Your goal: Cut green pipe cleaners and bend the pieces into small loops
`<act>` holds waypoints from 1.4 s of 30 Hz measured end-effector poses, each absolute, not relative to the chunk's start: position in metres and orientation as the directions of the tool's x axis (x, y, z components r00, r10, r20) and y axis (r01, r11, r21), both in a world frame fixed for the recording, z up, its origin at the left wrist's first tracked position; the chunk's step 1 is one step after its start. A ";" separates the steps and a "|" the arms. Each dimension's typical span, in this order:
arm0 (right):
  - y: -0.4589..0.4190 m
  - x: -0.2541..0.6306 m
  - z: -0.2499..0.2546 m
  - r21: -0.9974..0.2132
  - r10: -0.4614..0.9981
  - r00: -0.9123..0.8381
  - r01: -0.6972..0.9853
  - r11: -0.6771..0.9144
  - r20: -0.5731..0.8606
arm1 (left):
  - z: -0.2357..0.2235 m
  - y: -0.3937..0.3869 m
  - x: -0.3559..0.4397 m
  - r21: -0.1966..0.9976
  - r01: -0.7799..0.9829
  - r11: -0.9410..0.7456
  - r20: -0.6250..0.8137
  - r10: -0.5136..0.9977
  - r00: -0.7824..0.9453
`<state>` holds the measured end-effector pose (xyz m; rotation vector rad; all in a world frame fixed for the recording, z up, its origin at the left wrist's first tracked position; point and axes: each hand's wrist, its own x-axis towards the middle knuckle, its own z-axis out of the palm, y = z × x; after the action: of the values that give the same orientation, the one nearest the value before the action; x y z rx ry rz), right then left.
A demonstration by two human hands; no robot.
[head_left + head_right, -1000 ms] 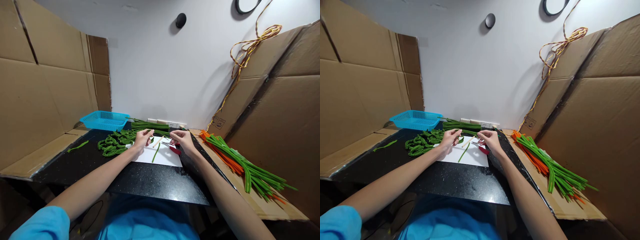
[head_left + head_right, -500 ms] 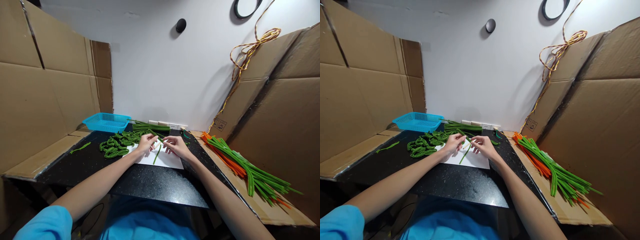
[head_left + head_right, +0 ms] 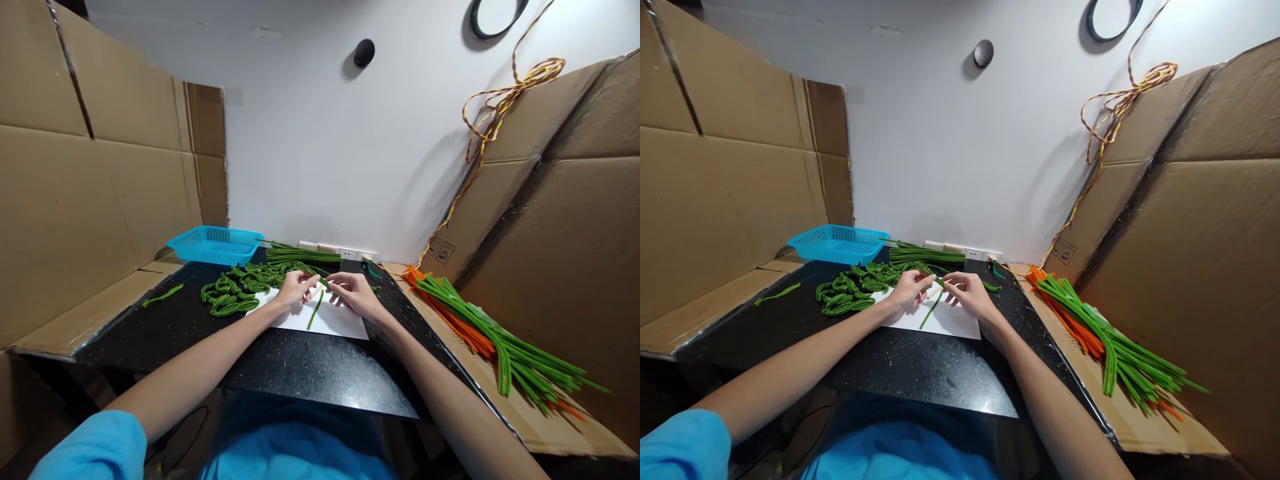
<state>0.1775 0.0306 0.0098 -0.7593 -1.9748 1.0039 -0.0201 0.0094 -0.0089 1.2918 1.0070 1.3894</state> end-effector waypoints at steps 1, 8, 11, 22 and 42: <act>0.030 0.177 0.010 -0.840 0.766 -0.522 0.157 0.520 0.376 | -0.008 0.007 -0.019 0.975 -0.097 -0.198 0.202 0.979 0.029; 0.031 0.177 0.010 -0.784 0.748 -0.504 0.199 0.587 0.432 | -0.006 -0.003 -0.013 0.982 -0.080 -0.172 0.181 0.975 0.127; 0.031 0.176 0.011 -0.817 0.772 -0.477 0.172 0.551 0.420 | -0.006 -0.001 -0.015 0.983 -0.049 -0.176 0.181 0.975 0.128; 0.028 0.176 0.016 -0.827 0.788 -0.457 0.173 0.534 0.413 | -0.008 0.004 -0.021 0.977 -0.038 -0.212 0.215 0.963 0.163; 0.032 0.185 0.022 -0.830 0.817 -0.389 0.190 0.524 0.426 | -0.005 0.012 -0.025 0.978 -0.138 -0.157 0.164 0.986 0.039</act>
<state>0.1851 0.0317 0.0222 -0.8290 -1.8715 0.8837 -0.0250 0.0119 -0.0049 1.2468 0.9921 1.3491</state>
